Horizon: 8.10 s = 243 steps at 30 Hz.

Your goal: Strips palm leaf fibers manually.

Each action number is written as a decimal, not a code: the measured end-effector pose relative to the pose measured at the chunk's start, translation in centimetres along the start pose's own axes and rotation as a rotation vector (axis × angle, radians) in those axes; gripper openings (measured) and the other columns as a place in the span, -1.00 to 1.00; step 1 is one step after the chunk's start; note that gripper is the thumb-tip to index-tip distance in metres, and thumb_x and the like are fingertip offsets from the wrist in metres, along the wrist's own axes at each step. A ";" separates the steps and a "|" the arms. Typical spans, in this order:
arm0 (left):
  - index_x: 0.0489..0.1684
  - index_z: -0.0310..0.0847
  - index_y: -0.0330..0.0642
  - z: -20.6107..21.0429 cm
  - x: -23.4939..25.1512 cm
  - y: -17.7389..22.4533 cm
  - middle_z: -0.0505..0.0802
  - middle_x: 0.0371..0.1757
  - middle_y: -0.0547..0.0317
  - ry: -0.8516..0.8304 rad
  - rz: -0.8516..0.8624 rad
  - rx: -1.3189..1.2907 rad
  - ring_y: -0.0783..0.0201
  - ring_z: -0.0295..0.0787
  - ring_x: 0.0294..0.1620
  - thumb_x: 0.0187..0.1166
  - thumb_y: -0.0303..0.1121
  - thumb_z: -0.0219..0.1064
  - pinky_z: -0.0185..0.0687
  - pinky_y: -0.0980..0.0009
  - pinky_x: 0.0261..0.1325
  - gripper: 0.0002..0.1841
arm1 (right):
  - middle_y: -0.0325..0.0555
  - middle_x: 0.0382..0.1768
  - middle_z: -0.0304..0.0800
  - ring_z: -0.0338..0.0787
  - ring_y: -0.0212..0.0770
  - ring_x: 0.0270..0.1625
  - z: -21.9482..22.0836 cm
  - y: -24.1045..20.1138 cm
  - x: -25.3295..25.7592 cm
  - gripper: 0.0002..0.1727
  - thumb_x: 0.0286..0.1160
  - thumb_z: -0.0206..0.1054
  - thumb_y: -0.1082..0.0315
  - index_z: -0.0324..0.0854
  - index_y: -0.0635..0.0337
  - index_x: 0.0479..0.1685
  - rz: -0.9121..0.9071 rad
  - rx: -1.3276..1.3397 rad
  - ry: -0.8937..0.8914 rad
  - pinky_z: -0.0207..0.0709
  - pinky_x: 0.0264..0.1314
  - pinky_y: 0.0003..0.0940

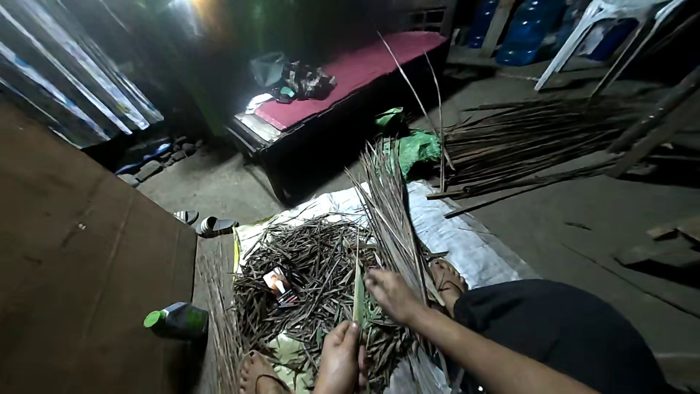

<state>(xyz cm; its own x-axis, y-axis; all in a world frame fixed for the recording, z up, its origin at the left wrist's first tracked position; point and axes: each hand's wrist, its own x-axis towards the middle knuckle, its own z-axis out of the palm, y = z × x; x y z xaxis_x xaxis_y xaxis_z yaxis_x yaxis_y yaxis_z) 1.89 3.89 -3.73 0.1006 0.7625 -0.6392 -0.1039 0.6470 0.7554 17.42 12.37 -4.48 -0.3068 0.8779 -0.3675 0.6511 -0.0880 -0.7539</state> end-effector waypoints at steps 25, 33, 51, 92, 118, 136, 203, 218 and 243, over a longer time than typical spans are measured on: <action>-0.26 0.45 -0.21 1.0 -1.4 0.0 0.41 -0.77 0.43 -0.075 -0.016 -0.038 0.61 0.22 -0.85 0.92 -0.38 -0.19 0.17 0.70 -0.78 -0.66 | 0.37 0.21 0.75 0.72 0.32 0.35 0.0 -0.2 1.2 -0.64 0.78 0.06 0.37 0.59 0.35 0.36 0.155 -0.367 -0.047 0.51 0.39 0.25; -0.25 0.47 -0.25 0.3 -0.8 0.0 0.46 -0.76 0.36 -0.016 -0.037 -0.026 0.58 0.27 -0.86 0.93 -0.36 -0.14 0.21 0.68 -0.79 -0.67 | -0.23 -0.55 0.48 0.41 -0.38 -0.61 -0.5 1.3 2.2 -0.65 0.80 -0.03 0.38 0.70 0.32 -0.03 0.184 0.397 0.129 0.37 -0.50 -0.44; -0.20 0.48 -0.24 0.5 0.4 -0.4 0.46 -0.67 0.34 0.111 0.051 -0.027 0.54 0.29 -0.81 0.92 -0.37 -0.13 0.27 0.65 -0.74 -0.70 | 0.37 0.02 0.78 0.79 0.35 0.18 2.3 -1.7 -2.7 -0.74 0.63 0.21 0.46 0.61 0.44 0.15 -0.085 -0.349 -0.210 0.57 0.22 0.28; -0.22 0.49 -0.24 1.4 -0.8 -1.2 0.47 -0.70 0.34 0.023 0.014 0.066 0.53 0.27 -0.83 0.91 -0.36 -0.10 0.22 0.62 -0.76 -0.70 | 0.14 -0.12 0.72 0.69 -0.08 -0.15 -1.6 2.2 3.0 -0.65 0.71 0.01 0.48 0.66 0.41 0.21 0.231 0.177 0.144 0.56 0.00 -0.15; -0.25 0.42 -0.23 1.7 -1.0 -0.1 0.41 -0.76 0.37 0.025 -0.031 -0.112 0.58 0.23 -0.87 0.93 -0.35 -0.13 0.19 0.70 -0.81 -0.69 | 0.36 0.20 0.76 0.74 0.33 0.33 -0.4 -1.0 0.2 -0.65 0.76 0.07 0.39 0.60 0.35 0.34 0.128 -0.403 -0.079 0.53 0.34 0.27; -0.23 0.46 -0.24 1.1 -1.1 -0.4 0.44 -0.74 0.36 -0.001 -0.029 -0.073 0.57 0.24 -0.85 0.92 -0.36 -0.11 0.19 0.68 -0.79 -0.70 | 0.38 0.27 0.70 0.70 0.31 0.38 -1.3 -0.3 1.0 -0.59 0.69 0.17 0.44 0.55 0.37 0.45 0.143 -0.330 -0.067 0.49 0.44 0.23; -0.17 0.39 -0.21 1.2 -1.3 -0.1 0.40 -0.76 0.43 -0.081 -0.069 -0.179 0.63 0.24 -0.86 0.94 -0.37 -0.26 0.19 0.75 -0.79 -0.68 | 0.37 0.21 0.75 0.73 0.31 0.34 -0.7 0.3 1.3 -0.62 0.73 0.12 0.41 0.56 0.34 0.42 0.141 -0.315 -0.043 0.51 0.40 0.25; -0.22 0.39 -0.15 1.5 -1.8 -0.3 0.40 -0.75 0.46 -0.157 -0.091 -0.176 0.65 0.19 -0.86 0.93 -0.37 -0.28 0.13 0.76 -0.81 -0.66 | 0.43 0.29 0.69 0.68 0.37 0.41 -1.0 1.0 1.7 -0.60 0.75 0.14 0.39 0.52 0.38 0.46 0.178 -0.309 -0.014 0.47 0.46 0.28; -0.18 0.43 -0.23 0.6 0.4 0.0 0.50 -0.72 0.35 0.009 0.021 -0.189 0.54 0.41 -0.80 0.91 -0.45 -0.17 0.41 0.67 -0.68 -0.73 | 0.40 -0.06 0.77 0.78 0.36 0.13 2.2 -1.3 -3.3 -0.76 0.63 0.15 0.46 0.62 0.49 0.03 -0.094 -0.309 -0.292 0.56 0.19 0.27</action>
<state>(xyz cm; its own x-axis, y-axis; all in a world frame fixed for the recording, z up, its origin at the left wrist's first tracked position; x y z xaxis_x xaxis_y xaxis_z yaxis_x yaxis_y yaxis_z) 2.52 4.16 -3.94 0.0878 0.7751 -0.6257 -0.2898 0.6208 0.7284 16.02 8.57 -3.48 -0.5293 0.7014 -0.4774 0.7745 0.1698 -0.6093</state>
